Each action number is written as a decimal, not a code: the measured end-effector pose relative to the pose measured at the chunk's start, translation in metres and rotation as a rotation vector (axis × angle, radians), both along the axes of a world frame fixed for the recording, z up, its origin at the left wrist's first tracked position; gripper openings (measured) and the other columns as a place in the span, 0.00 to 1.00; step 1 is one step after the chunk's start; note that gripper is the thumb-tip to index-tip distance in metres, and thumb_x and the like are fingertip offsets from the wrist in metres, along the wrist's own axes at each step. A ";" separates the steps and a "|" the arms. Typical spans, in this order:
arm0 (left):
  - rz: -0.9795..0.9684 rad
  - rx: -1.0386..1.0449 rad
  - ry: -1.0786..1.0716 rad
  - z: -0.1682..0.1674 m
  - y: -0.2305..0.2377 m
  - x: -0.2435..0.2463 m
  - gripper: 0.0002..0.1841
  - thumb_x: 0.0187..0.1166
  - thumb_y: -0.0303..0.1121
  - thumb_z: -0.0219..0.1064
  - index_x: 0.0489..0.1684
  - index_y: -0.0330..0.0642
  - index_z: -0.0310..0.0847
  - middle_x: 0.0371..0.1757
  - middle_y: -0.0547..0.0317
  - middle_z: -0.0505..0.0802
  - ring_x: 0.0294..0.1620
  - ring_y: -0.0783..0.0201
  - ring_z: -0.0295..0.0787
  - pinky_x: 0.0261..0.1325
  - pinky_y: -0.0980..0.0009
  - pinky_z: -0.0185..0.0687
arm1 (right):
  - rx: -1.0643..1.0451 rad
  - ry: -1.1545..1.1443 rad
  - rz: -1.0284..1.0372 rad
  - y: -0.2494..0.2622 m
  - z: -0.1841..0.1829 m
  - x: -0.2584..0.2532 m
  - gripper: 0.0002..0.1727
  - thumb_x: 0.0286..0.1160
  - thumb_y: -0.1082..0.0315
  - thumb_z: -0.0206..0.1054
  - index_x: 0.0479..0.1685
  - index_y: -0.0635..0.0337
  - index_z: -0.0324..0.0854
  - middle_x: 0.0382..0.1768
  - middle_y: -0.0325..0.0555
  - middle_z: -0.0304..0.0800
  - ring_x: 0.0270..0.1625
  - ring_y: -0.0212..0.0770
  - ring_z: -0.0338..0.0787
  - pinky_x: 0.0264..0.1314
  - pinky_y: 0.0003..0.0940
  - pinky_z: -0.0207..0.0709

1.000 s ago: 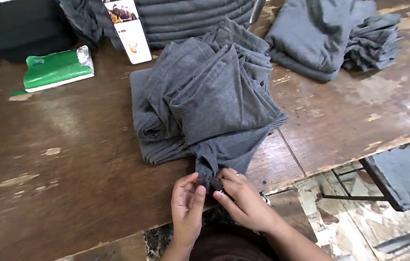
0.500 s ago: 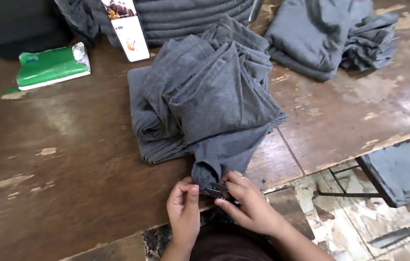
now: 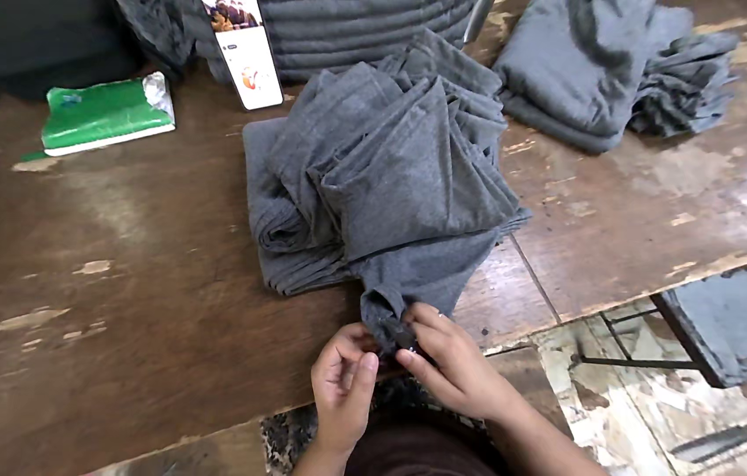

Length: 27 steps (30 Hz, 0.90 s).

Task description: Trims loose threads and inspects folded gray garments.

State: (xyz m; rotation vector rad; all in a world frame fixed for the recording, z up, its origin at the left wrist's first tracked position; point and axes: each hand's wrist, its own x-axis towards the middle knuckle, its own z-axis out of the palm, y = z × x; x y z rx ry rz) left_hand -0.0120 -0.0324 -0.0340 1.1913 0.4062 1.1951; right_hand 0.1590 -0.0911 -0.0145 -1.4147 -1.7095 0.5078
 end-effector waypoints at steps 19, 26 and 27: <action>0.178 -0.013 0.118 0.002 -0.001 0.010 0.05 0.80 0.38 0.72 0.40 0.50 0.93 0.52 0.69 0.94 0.53 0.77 0.90 0.54 0.81 0.87 | -0.047 -0.062 0.049 -0.015 0.013 0.039 0.20 0.87 0.51 0.60 0.35 0.61 0.77 0.24 0.43 0.76 0.25 0.32 0.76 0.26 0.27 0.71; 0.083 -0.055 0.032 0.000 -0.001 0.006 0.06 0.78 0.41 0.73 0.39 0.54 0.93 0.54 0.70 0.94 0.55 0.76 0.89 0.56 0.78 0.87 | -0.029 -0.190 -0.123 -0.012 -0.004 0.005 0.26 0.86 0.45 0.58 0.28 0.58 0.76 0.19 0.42 0.74 0.18 0.35 0.74 0.18 0.30 0.67; 0.075 -0.039 0.029 0.000 -0.002 0.006 0.05 0.78 0.40 0.73 0.40 0.54 0.94 0.54 0.70 0.94 0.56 0.76 0.89 0.57 0.79 0.86 | -0.026 -0.192 -0.133 -0.012 -0.004 0.001 0.26 0.87 0.46 0.57 0.28 0.59 0.76 0.19 0.41 0.74 0.18 0.35 0.74 0.18 0.30 0.68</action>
